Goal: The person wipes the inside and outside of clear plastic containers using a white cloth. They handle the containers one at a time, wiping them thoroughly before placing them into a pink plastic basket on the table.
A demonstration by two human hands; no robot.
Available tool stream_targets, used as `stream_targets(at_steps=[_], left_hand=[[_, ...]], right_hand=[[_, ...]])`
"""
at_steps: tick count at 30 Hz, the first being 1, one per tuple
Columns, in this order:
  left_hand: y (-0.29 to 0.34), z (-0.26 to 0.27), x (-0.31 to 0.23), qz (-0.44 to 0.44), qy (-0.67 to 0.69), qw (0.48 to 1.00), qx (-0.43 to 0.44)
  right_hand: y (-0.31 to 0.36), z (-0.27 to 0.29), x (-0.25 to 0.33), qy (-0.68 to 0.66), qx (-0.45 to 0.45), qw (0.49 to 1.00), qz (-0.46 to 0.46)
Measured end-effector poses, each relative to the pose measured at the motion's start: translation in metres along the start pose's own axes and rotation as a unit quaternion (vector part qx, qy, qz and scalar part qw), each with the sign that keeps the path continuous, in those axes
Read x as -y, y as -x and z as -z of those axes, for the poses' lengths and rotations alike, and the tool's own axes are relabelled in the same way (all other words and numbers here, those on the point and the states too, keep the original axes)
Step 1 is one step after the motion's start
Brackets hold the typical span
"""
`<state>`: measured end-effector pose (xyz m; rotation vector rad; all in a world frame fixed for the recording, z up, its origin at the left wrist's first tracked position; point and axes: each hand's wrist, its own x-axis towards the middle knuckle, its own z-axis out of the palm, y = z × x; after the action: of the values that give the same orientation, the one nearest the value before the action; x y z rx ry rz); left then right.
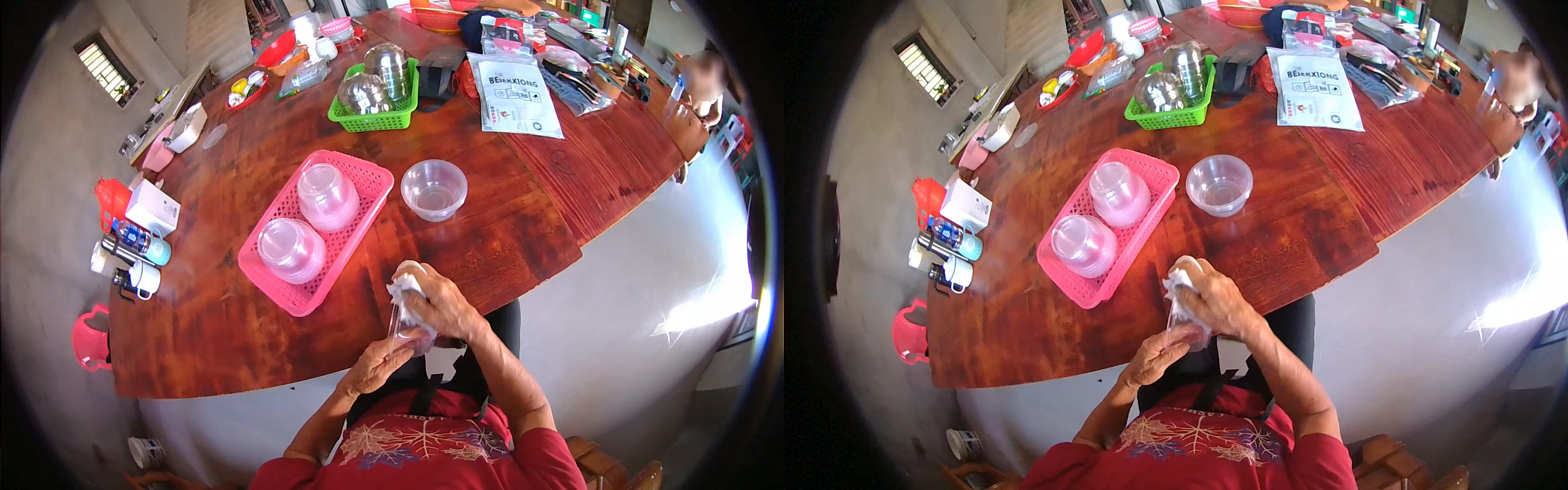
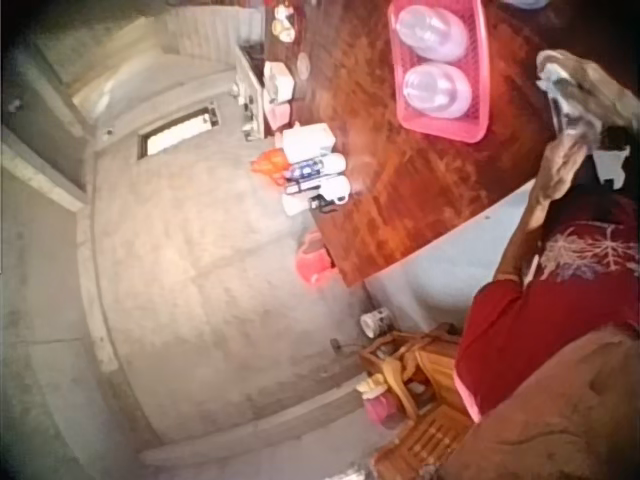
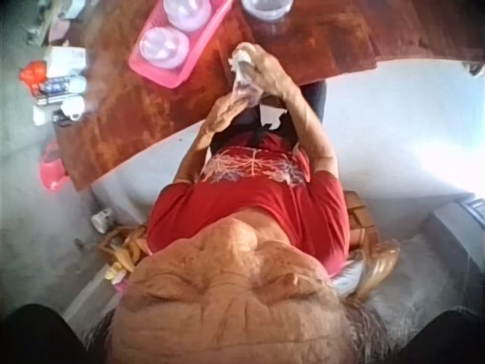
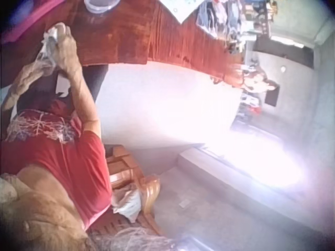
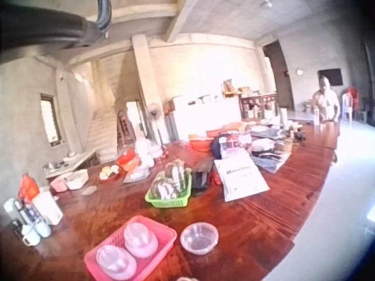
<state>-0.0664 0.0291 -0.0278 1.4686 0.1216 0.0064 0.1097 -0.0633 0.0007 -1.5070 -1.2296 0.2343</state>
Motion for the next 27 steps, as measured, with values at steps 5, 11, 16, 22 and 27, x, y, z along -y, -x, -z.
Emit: stream_targets(at_steps=[5,11,16,22,27], left_hand=[[-0.004,0.0,-0.002,-0.048,-0.034,0.998,0.004],[-0.006,0.007,0.018,-0.02,0.012,1.0,-0.021],[-0.018,-0.009,0.005,-0.162,0.005,0.983,-0.081],[-0.01,-0.003,0.02,-0.042,0.141,0.987,-0.061],[-0.021,0.0,0.02,-0.068,0.226,0.968,-0.085]], right_hand=[[0.004,-0.002,-0.039,-0.202,0.063,0.947,-0.243],[0.019,-0.005,0.023,0.065,-0.042,0.997,-0.008],[0.046,-0.029,0.049,0.264,-0.072,0.95,0.148],[0.024,-0.016,0.02,0.063,-0.088,0.993,-0.054],[0.009,-0.025,0.004,-0.127,-0.189,0.965,-0.131]])
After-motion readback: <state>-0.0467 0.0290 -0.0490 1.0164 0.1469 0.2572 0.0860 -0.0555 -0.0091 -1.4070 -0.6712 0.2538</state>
